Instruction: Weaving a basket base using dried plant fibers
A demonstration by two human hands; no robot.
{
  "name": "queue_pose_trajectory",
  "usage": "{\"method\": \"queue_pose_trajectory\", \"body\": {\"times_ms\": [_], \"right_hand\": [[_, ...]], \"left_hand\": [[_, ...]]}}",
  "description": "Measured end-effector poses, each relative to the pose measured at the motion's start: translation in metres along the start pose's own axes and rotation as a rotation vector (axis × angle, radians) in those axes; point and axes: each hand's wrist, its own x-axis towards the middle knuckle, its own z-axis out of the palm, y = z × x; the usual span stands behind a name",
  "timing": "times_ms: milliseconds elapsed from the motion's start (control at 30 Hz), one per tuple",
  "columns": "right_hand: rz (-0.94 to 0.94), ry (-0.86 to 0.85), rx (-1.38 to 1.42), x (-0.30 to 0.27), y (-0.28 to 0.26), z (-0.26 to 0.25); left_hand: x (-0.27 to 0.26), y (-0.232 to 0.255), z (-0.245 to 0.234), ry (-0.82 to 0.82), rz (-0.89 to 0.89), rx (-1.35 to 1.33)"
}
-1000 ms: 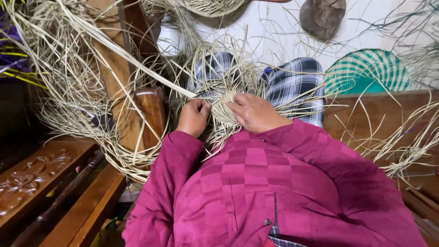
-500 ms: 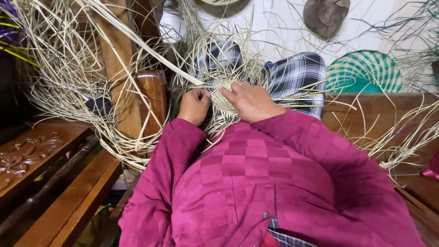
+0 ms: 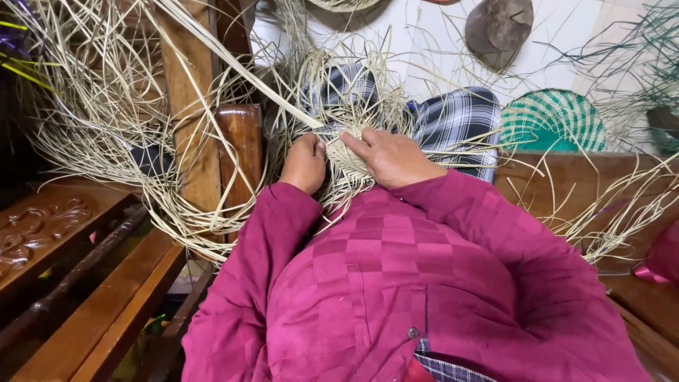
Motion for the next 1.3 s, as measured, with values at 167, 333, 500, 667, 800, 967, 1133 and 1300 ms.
{"method": "queue_pose_trajectory", "body": {"times_ms": [167,333,500,667,800,967,1133,1300], "right_hand": [[0.027,0.031,-0.096,0.004,-0.006,0.002],[0.017,0.066,-0.123,0.001,-0.005,0.010],[0.027,0.088,-0.040,-0.007,0.011,0.014],[-0.121,0.411,-0.191,-0.017,0.030,0.035],[-0.157,0.489,-0.167,-0.022,0.014,0.022],[-0.229,0.443,-0.229,-0.017,0.032,0.048],[-0.244,0.461,-0.238,-0.018,0.038,0.046],[-0.183,0.544,-0.206,-0.021,0.021,0.001]], "left_hand": [[0.009,-0.010,0.006,0.050,0.010,-0.041],[0.012,-0.013,0.020,0.121,0.016,-0.213],[0.005,0.009,0.019,0.162,0.011,-0.405],[0.001,0.007,0.021,0.157,0.010,-0.439],[0.002,0.008,0.023,0.163,0.005,-0.427],[-0.001,0.013,0.017,0.159,-0.002,-0.483],[-0.007,0.027,0.016,0.157,-0.010,-0.516],[-0.001,0.021,0.019,0.152,0.009,-0.519]]}}
